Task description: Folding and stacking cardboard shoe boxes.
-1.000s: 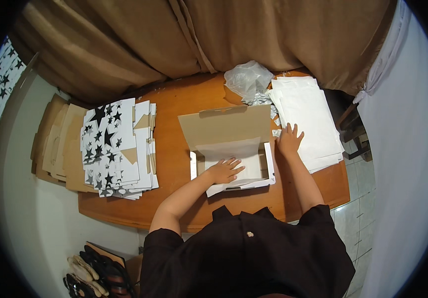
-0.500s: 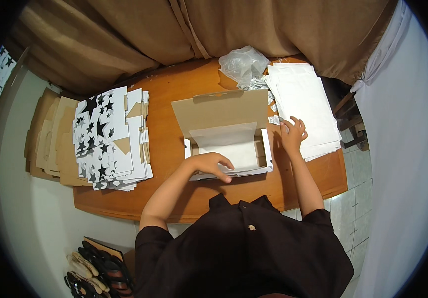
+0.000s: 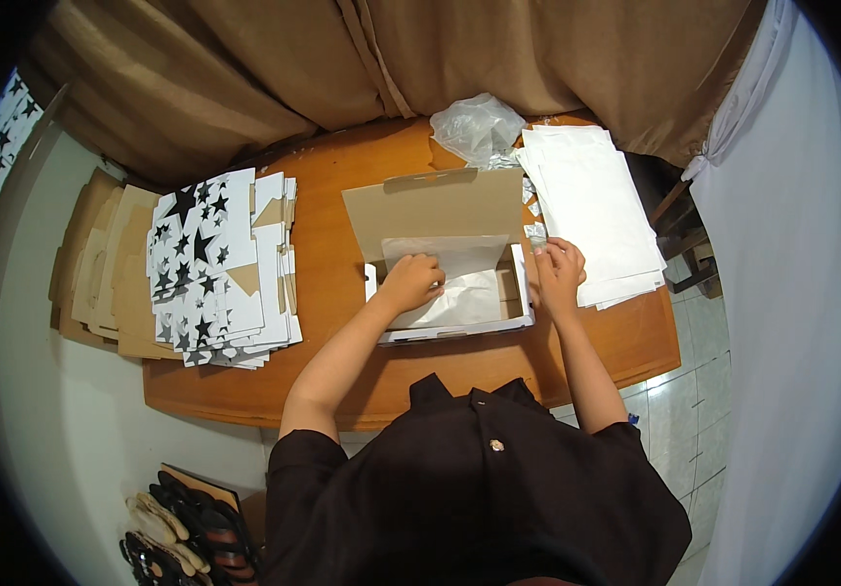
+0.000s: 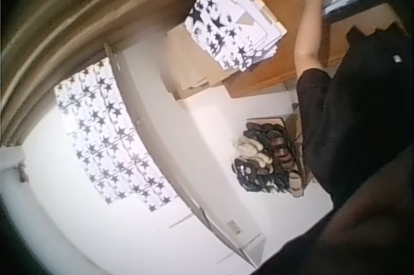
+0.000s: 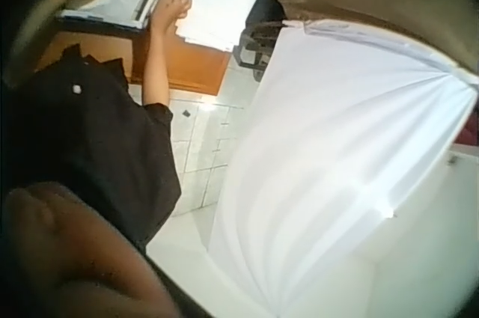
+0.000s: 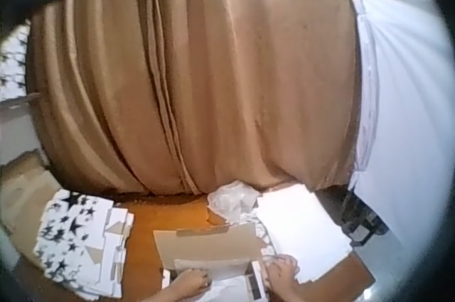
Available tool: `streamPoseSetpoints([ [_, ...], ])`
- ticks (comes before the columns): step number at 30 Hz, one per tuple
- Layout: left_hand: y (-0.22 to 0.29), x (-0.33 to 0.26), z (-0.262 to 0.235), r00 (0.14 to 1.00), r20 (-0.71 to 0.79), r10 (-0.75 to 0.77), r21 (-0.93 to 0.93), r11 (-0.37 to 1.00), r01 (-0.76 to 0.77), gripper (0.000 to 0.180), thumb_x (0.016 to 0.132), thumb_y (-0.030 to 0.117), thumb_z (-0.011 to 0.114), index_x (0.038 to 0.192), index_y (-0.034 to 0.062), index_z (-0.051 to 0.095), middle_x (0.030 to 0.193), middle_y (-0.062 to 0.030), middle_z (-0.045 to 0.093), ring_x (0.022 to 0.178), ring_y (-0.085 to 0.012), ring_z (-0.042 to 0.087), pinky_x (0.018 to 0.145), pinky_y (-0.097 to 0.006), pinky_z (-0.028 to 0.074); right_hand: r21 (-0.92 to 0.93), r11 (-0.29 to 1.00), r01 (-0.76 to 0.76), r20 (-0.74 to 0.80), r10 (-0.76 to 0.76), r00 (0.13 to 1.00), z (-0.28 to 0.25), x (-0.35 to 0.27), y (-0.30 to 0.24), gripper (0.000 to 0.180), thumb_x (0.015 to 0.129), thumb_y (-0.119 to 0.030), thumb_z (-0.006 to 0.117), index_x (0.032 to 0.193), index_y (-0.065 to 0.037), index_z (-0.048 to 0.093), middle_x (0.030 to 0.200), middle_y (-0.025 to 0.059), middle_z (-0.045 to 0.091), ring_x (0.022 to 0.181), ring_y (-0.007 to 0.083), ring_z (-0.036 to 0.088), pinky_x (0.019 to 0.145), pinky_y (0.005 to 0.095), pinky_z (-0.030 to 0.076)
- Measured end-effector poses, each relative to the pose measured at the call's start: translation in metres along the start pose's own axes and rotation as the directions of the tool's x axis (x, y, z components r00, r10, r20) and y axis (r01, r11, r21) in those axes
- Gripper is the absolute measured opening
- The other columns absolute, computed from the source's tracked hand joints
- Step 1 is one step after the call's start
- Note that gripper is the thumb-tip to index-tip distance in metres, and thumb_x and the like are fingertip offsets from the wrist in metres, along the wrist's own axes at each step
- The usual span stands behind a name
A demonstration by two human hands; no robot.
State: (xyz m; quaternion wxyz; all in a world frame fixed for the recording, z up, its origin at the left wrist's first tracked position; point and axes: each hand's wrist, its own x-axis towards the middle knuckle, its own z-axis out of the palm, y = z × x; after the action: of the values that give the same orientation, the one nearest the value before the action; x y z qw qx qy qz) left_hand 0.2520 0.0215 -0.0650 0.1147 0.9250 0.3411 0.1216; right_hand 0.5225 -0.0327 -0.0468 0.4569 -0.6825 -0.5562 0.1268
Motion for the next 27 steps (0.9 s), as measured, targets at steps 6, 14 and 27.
streamPoseSetpoints([
  [6,0.002,0.003,0.015,0.970,-0.148,0.192,0.356,0.926,-0.129,0.013,0.070,0.024,0.069,0.071,0.0135,0.062,0.080,-0.0023,0.051,0.083,-0.0193,0.050,0.072,-0.035,0.035,-0.080,0.967,0.242,0.104,-0.234,0.967,0.004,-0.018,-0.024,0.010,0.078,-0.025,0.064,0.082,-0.017,0.068,0.100,-0.0004,0.058,0.108,0.0221,0.046,0.093,0.0463,0.022],
  [14,0.007,-0.003,0.017,0.965,-0.206,0.161,0.452,0.891,-0.052,0.026,0.069,0.026,0.070,0.092,0.0185,0.060,0.106,-0.0030,0.051,0.104,-0.0189,0.046,0.085,-0.041,0.028,-0.077,0.851,0.520,0.761,-0.287,0.582,0.050,-0.027,-0.025,0.019,0.080,-0.030,0.060,0.088,-0.015,0.069,0.128,0.0028,0.052,0.130,0.0294,0.032,0.100,0.0641,0.013],
  [27,0.013,-0.004,-0.029,0.928,-0.252,-0.274,0.285,0.896,0.342,0.062,0.072,0.020,0.070,0.129,0.0190,0.045,0.101,-0.0019,0.057,0.099,-0.0168,0.052,0.090,-0.050,0.025,-0.220,0.857,0.466,0.929,0.038,0.369,0.069,-0.027,-0.012,0.033,0.081,-0.026,0.050,0.107,-0.013,0.066,0.141,0.0053,0.040,0.135,0.0335,0.024,0.101,0.0693,0.000],
])
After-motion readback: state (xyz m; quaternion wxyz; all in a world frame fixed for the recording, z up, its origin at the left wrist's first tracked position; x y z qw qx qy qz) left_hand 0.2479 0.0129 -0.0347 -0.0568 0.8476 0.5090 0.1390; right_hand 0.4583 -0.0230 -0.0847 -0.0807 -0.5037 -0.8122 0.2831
